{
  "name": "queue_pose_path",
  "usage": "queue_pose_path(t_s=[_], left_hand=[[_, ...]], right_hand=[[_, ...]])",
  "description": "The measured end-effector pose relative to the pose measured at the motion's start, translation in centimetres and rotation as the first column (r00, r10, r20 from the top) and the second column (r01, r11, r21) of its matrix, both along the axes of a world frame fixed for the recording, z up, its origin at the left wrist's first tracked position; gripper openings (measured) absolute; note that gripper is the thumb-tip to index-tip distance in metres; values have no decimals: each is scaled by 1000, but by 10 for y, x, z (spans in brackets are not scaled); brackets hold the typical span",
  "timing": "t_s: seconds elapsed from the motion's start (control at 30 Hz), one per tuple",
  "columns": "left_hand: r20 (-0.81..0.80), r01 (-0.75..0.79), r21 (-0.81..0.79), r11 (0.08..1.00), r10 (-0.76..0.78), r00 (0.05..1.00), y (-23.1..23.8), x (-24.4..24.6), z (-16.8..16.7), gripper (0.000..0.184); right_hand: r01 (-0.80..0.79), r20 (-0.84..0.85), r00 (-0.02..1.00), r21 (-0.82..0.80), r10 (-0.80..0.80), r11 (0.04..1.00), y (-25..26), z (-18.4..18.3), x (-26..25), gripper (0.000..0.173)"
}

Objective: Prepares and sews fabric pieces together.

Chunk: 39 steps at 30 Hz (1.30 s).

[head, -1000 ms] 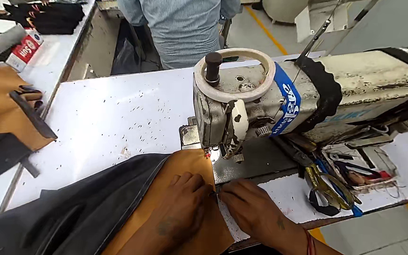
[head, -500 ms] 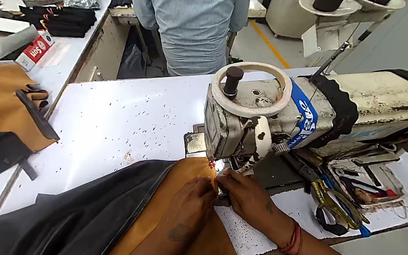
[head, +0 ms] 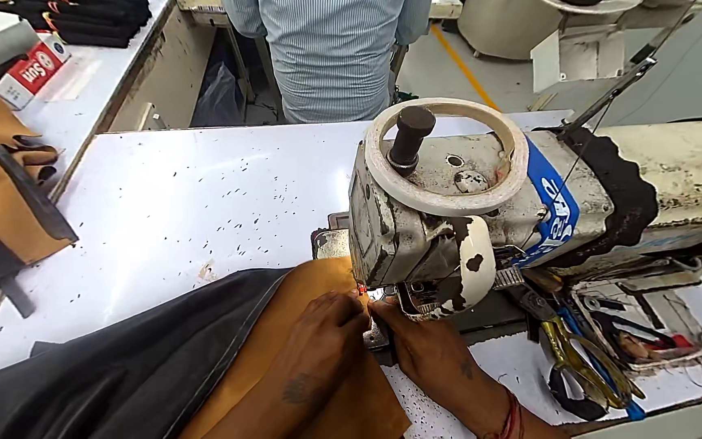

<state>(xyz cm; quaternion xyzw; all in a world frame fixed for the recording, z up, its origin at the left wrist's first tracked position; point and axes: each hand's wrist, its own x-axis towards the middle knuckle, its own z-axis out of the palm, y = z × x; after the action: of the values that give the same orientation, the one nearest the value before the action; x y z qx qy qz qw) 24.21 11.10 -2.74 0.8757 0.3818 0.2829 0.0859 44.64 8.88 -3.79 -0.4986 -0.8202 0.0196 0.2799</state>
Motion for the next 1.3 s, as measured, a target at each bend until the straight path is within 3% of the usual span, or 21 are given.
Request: queue_pose_path(t_s=[0.4,0.53,0.67,0.77,0.83,0.9,0.97,1.07,1.2,1.3], left_hand=[[16,-7,29,1000,6,1000,11,0,-3,20],[28,58,35,998,-59,998,16,-12,-3,26],[26,64,-78,995,-62,998,-30,-31,11,41],[-18,-69,-193,979,67,998,-71,-11,22,56],[-32,-161,-178,971,158,987,-80,1,15,56],[-12,-194,-91,977,194,981,-83,4,3,42],[24,-174,-45,984,175,984,-82,2,-3,25],[105,-105,-37,994,108,989,-75,-11,-5,21],[75,11,13,1000,-12,997,-49,-37,-1,22],[-28,64,-56,996,-66,997,-46,-31,18,26]], right_hand=[[6,-180,984,-25,-10,1000,0,0,5,29],[-46,-127,991,-30,41,999,-18,5,14,30],[-180,27,982,-151,187,972,-74,12,24,34],[-344,-64,939,-225,339,912,-97,21,16,27],[-520,-193,852,-197,487,831,-97,21,17,25],[-577,-276,802,-127,530,807,-94,20,28,23],[-508,-199,850,-65,488,859,-90,21,44,19],[-510,5,859,-89,513,855,-81,12,51,26],[-462,-26,882,161,471,872,-81,-3,5,18],[-389,-77,908,213,412,897,-91,-4,-15,19]])
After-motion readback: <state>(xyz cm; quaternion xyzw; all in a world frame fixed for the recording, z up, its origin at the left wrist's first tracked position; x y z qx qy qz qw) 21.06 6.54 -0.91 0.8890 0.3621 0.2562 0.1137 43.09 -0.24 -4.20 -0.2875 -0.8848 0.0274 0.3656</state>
